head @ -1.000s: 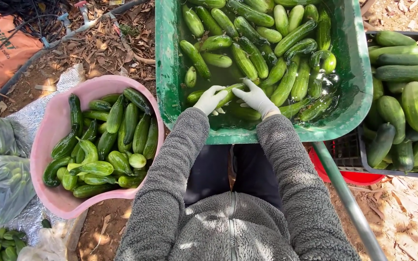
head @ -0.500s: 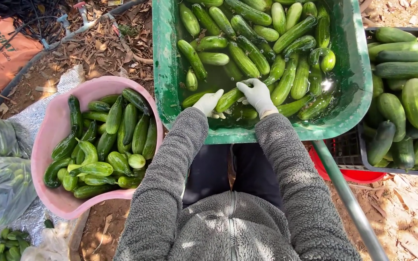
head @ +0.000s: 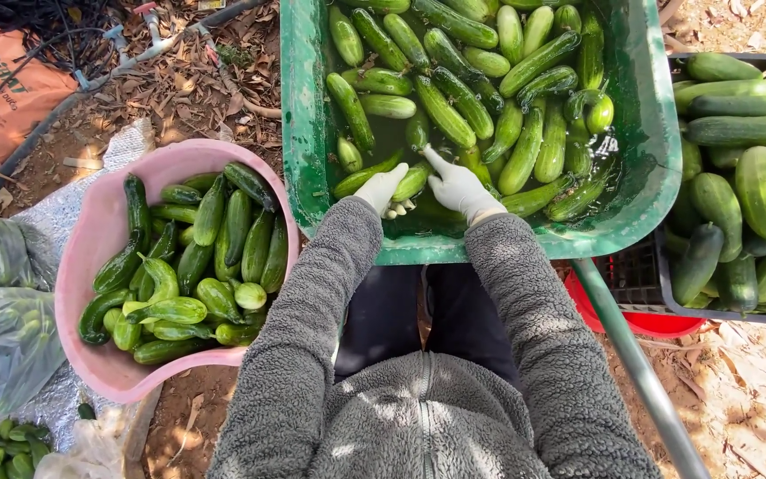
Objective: A person wearing gloves cleans cucumbers in a water basin and sorts them into a plastic tub.
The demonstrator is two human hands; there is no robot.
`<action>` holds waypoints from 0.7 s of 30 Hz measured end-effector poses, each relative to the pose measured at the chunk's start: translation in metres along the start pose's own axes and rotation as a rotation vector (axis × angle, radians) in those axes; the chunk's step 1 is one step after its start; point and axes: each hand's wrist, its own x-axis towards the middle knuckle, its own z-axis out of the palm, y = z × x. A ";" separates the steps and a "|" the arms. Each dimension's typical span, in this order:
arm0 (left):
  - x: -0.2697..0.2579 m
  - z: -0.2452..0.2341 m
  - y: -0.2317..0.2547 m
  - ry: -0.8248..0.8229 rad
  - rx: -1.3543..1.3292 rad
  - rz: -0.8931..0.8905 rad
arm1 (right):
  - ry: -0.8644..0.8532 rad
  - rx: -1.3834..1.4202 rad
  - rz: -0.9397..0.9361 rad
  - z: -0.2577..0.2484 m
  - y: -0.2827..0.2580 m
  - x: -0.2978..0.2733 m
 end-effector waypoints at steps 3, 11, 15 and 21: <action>0.001 -0.003 -0.001 0.085 0.074 0.051 | -0.098 -0.033 -0.036 -0.011 -0.032 -0.027; -0.086 0.011 0.034 0.165 0.365 0.130 | -0.095 -0.065 0.004 -0.029 -0.058 -0.040; -0.078 0.005 0.037 0.066 0.417 0.128 | -0.035 -0.153 0.120 -0.025 -0.039 -0.025; -0.096 0.022 0.046 -0.009 0.157 0.039 | 0.092 -0.270 0.144 -0.001 -0.002 0.003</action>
